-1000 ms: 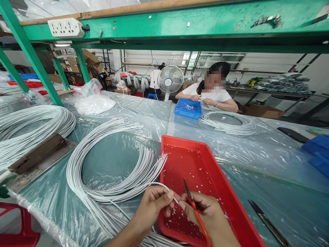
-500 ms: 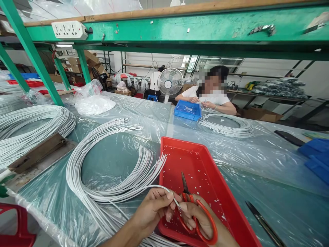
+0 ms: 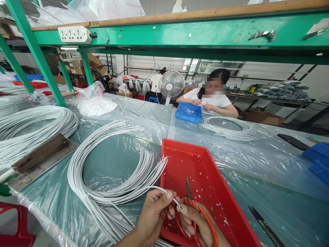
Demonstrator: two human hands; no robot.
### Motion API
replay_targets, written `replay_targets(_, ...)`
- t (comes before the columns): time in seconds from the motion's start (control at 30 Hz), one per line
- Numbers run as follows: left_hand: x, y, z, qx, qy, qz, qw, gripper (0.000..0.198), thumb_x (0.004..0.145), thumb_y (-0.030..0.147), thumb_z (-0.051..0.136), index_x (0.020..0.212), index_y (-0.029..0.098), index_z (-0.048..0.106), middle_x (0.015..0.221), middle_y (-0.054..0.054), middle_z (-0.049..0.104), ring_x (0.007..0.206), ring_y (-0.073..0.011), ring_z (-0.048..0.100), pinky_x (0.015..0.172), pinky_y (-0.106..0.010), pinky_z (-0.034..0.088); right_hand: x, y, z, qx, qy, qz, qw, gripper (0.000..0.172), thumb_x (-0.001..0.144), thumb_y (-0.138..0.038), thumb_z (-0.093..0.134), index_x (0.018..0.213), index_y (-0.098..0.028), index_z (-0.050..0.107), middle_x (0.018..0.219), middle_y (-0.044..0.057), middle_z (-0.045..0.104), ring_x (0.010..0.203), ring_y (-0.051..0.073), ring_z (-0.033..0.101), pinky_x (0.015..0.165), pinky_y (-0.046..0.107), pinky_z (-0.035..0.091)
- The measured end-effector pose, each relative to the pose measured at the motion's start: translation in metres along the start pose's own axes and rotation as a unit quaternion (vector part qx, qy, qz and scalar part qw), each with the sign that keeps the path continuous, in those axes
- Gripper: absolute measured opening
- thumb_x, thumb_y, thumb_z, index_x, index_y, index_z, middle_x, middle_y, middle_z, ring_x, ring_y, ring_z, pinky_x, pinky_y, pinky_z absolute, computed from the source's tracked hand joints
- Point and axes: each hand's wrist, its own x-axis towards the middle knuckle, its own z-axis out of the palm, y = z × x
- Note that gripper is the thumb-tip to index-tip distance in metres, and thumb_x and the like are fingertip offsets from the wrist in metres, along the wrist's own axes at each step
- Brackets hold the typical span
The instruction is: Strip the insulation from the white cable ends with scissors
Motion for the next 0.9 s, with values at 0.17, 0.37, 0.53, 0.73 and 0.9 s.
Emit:
replay_targets(0.17,-0.001,0.004,0.003,0.043,0.023,0.025,0.998,0.027,0.068,0.033,0.072,0.061,0.010,0.059,0.040,0.003,0.055,0.034,-0.0036,0.045,0.038,-0.013,0.034,-0.004,-0.008,-0.009,-0.180,0.065,-0.076,0.979,0.031,0.069,-0.045,0.067,0.067,-0.014,0.061,0.048,-0.005,0.044,0.045,0.007,0.037,0.045,0.018,0.030)
replay_targets(0.37,-0.003,0.015,0.002,0.125,0.031,0.096,0.987,0.026,0.075,0.033,0.066,0.064,0.013,0.053,0.045,0.003,0.057,0.039,-0.0058,0.050,0.044,-0.016,0.037,-0.007,-0.005,-0.003,-0.313,0.101,-0.171,0.929,0.023,0.072,-0.039,0.062,0.067,-0.017,0.062,0.053,-0.002,0.050,0.047,0.011,0.043,0.045,0.021,0.036)
replay_targets(0.53,-0.002,0.013,0.001,0.198,0.030,0.108,0.974,0.031,0.073,0.037,0.066,0.060,0.015,0.049,0.043,0.003,0.055,0.039,-0.0084,0.051,0.044,-0.019,0.038,-0.011,0.004,-0.001,-0.471,0.155,-0.400,0.771,0.011,0.075,-0.019,0.059,0.084,-0.019,0.064,0.069,0.002,0.061,0.059,0.014,0.058,0.057,0.020,0.045)
replay_targets(0.73,-0.003,0.007,0.000,0.235,0.012,0.114,0.965,0.029,0.076,0.036,0.062,0.063,0.016,0.047,0.049,0.003,0.055,0.043,-0.0098,0.053,0.046,-0.021,0.041,-0.013,0.004,-0.019,-0.624,0.086,-0.485,0.607,0.026,0.074,-0.007,0.048,0.094,-0.016,0.062,0.068,0.004,0.063,0.058,0.015,0.060,0.054,0.021,0.046)
replay_targets(0.9,-0.001,0.009,-0.003,0.276,-0.026,0.091,0.956,0.031,0.078,0.041,0.059,0.065,0.014,0.049,0.052,0.002,0.055,0.048,-0.0101,0.053,0.048,-0.020,0.041,-0.011,0.001,-0.015,-0.617,0.077,-0.421,0.660,0.017,0.074,-0.009,0.046,0.080,-0.017,0.061,0.066,0.004,0.061,0.057,0.016,0.058,0.052,0.023,0.044)
